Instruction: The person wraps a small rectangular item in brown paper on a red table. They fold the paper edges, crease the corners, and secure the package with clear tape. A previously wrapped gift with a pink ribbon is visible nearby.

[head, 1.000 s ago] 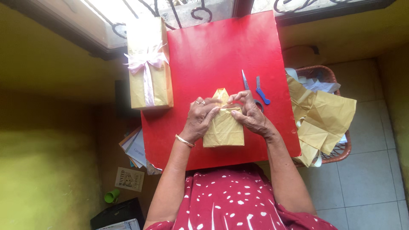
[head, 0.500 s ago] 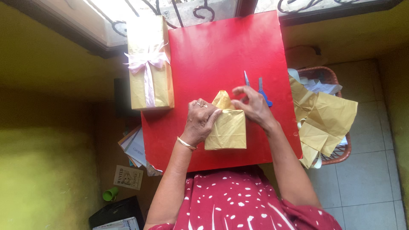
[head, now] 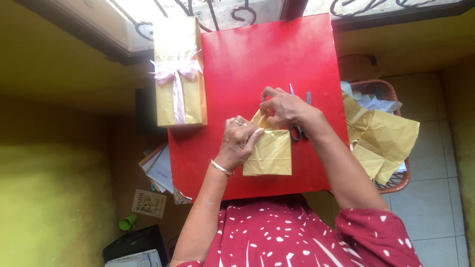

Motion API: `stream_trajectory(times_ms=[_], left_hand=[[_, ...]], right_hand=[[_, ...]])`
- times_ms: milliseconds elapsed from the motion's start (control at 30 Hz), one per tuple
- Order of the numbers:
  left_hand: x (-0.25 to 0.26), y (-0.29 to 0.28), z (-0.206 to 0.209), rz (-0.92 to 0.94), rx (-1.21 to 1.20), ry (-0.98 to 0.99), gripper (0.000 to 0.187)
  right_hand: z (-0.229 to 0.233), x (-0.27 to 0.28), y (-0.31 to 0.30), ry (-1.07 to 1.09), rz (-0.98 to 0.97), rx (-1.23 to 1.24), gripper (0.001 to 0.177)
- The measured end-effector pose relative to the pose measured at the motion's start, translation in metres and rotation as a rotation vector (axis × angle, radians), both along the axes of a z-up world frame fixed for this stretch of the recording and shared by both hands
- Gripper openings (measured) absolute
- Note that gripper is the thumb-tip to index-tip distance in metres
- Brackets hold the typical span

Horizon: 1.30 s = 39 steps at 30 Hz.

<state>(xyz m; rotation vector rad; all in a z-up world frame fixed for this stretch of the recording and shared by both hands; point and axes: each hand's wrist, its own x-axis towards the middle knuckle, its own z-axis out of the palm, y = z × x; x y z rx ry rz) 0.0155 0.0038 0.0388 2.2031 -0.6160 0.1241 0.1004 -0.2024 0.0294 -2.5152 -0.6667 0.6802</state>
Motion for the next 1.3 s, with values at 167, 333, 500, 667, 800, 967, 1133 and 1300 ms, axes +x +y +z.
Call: stream_trajectory(times_ms=[167, 333, 500, 667, 800, 967, 1133, 1300], left_hand=[[0.0, 0.0, 0.002, 0.001, -0.002, -0.041, 0.015], [0.003, 0.001, 0.001, -0.031, -0.018, -0.08, 0.012], [0.001, -0.004, -0.005, -0.118, -0.034, -0.012, 0.013], [-0.009, -0.011, -0.008, -0.115, 0.008, 0.016, 0.014], [-0.008, -0.01, -0.006, -0.121, 0.022, 0.04, 0.015], [-0.01, -0.011, -0.004, -0.114, 0.028, 0.069, 0.015], [-0.012, -0.011, -0.005, -0.094, 0.013, 0.051, 0.014], [-0.017, -0.008, -0.007, -0.018, -0.014, -0.026, 0.015]], right_hand=[[-0.006, 0.028, -0.006, 0.032, 0.149, 0.1, 0.016], [-0.018, 0.036, -0.001, 0.052, 0.161, 0.12, 0.016], [-0.023, 0.032, 0.005, -0.091, -0.031, 0.052, 0.021], [-0.005, 0.02, -0.012, -0.158, -0.408, 0.316, 0.033], [0.014, -0.006, -0.025, 0.257, -0.472, -0.184, 0.049], [0.008, -0.035, -0.017, 0.179, -0.518, -0.131, 0.043], [-0.015, -0.037, -0.015, 0.106, -0.475, 0.052, 0.039], [-0.027, -0.03, -0.009, 0.028, -0.416, 0.16, 0.033]])
